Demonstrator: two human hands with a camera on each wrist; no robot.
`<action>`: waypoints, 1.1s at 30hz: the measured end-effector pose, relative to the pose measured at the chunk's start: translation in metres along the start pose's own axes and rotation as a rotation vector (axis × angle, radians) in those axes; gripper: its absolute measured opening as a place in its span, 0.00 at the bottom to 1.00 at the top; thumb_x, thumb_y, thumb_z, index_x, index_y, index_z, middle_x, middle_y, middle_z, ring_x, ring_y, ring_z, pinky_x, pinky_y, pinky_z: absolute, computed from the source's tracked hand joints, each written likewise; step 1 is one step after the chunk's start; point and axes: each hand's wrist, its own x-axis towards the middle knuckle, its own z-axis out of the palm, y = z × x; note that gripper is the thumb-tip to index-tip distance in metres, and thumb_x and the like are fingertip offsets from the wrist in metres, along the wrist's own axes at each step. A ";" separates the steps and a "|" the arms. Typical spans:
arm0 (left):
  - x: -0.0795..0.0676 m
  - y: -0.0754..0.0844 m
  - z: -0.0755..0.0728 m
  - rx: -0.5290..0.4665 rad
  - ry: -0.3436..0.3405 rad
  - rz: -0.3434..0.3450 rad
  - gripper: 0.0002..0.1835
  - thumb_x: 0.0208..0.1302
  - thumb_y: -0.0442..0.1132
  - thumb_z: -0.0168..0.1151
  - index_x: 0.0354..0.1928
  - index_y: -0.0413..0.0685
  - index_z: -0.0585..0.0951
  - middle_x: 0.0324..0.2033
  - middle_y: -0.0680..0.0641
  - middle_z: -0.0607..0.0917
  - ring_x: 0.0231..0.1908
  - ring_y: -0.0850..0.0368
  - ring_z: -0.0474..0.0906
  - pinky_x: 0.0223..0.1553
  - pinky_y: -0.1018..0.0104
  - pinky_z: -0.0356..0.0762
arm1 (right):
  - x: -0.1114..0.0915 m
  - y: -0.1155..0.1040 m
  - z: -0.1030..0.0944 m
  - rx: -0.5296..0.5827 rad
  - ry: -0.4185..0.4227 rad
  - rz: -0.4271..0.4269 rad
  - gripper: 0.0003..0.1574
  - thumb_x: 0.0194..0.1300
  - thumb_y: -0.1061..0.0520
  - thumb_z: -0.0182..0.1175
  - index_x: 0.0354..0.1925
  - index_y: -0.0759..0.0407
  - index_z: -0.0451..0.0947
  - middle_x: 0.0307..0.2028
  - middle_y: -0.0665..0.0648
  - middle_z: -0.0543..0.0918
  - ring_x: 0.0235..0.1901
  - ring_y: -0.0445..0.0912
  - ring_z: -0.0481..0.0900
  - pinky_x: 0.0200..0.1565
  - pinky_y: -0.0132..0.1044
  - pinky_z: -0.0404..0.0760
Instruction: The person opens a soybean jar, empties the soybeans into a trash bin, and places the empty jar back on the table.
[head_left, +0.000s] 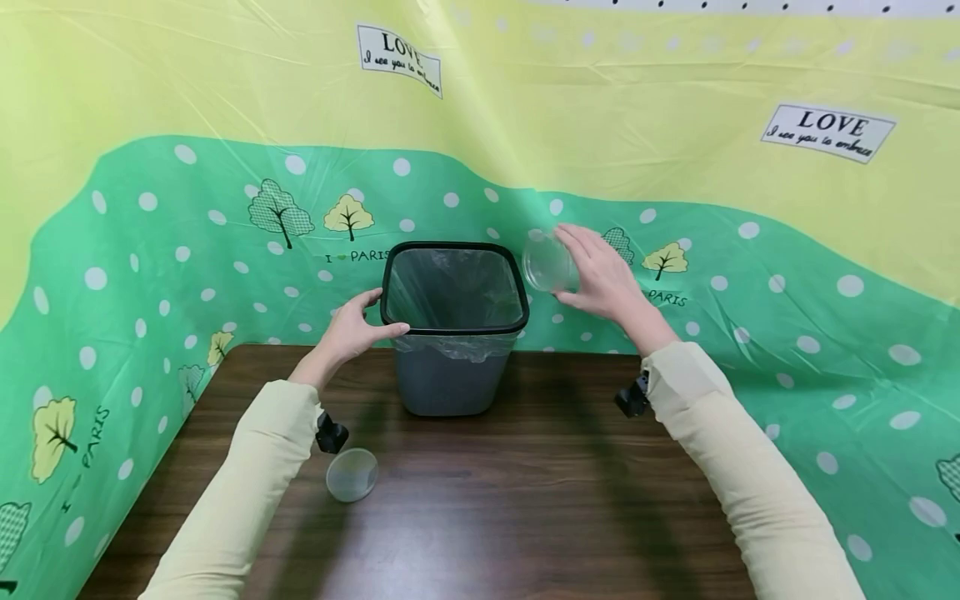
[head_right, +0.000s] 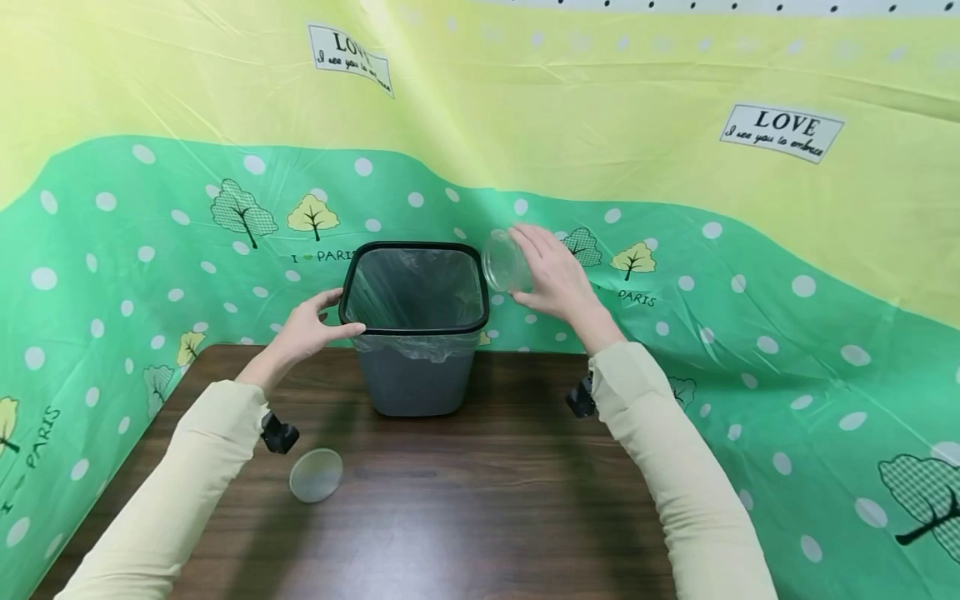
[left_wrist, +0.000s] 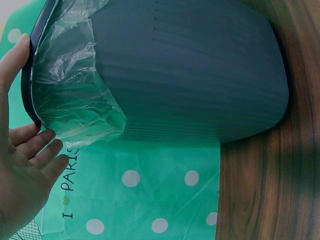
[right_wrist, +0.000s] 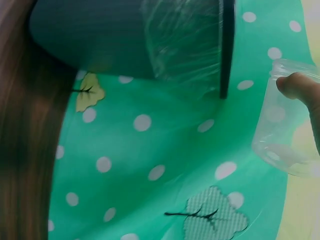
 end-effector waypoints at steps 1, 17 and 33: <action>0.000 0.000 0.000 -0.002 -0.002 0.000 0.53 0.45 0.66 0.63 0.70 0.51 0.53 0.67 0.44 0.55 0.67 0.44 0.47 0.60 0.42 0.55 | -0.005 0.001 0.000 0.015 0.002 0.009 0.57 0.37 0.51 0.74 0.63 0.66 0.59 0.60 0.65 0.66 0.60 0.58 0.62 0.61 0.49 0.60; 0.000 0.003 0.002 -0.013 0.000 0.010 0.53 0.45 0.65 0.64 0.69 0.50 0.53 0.67 0.44 0.56 0.66 0.45 0.49 0.60 0.44 0.56 | -0.113 0.004 0.024 0.282 0.070 0.303 0.60 0.31 0.55 0.76 0.64 0.62 0.59 0.57 0.66 0.68 0.55 0.61 0.65 0.50 0.60 0.67; -0.002 0.003 0.000 -0.012 -0.008 0.013 0.54 0.45 0.65 0.63 0.70 0.49 0.52 0.67 0.44 0.55 0.67 0.45 0.48 0.60 0.44 0.55 | -0.213 -0.038 0.088 0.536 0.097 0.835 0.53 0.42 0.55 0.73 0.64 0.58 0.59 0.55 0.64 0.69 0.52 0.55 0.68 0.48 0.49 0.66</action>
